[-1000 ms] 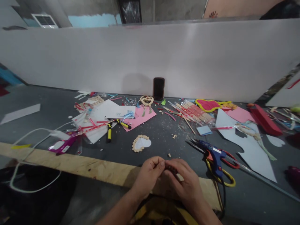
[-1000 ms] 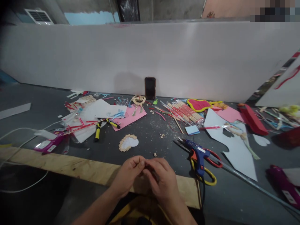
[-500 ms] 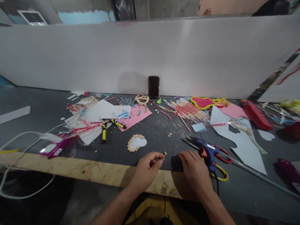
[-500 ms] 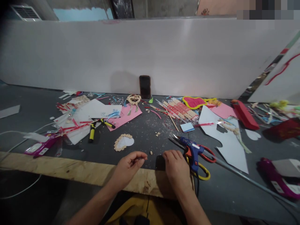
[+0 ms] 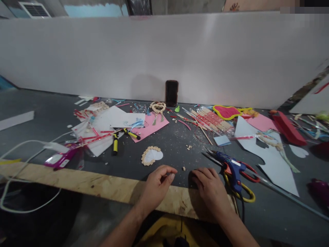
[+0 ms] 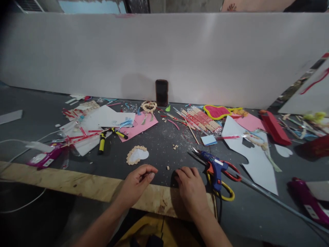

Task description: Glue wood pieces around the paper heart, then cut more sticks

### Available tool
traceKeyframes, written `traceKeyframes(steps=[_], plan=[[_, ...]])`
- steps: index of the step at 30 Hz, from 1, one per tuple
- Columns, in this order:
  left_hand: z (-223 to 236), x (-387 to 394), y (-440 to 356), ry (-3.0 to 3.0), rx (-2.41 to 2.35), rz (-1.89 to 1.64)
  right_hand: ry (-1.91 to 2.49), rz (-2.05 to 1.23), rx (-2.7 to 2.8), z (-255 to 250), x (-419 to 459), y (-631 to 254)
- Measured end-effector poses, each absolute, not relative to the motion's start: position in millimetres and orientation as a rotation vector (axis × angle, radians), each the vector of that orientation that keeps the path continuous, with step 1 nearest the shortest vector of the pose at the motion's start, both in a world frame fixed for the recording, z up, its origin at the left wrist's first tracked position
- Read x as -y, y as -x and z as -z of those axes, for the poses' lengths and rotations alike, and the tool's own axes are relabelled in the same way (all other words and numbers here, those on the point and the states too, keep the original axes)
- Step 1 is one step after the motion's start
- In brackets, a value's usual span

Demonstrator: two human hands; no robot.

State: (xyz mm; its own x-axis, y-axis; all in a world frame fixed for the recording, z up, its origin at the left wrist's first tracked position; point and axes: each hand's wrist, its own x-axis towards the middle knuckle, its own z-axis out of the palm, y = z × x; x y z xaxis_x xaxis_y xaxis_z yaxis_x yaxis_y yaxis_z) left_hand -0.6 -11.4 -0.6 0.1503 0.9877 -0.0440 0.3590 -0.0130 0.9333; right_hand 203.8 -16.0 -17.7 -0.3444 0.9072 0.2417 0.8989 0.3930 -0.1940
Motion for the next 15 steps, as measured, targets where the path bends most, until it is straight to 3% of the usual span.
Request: traceKeyframes(steps=[15], plan=[[3, 11, 4, -1.532, -1.348, -0.889, 1.675, -0.024, 2.384, 22, 1, -196]])
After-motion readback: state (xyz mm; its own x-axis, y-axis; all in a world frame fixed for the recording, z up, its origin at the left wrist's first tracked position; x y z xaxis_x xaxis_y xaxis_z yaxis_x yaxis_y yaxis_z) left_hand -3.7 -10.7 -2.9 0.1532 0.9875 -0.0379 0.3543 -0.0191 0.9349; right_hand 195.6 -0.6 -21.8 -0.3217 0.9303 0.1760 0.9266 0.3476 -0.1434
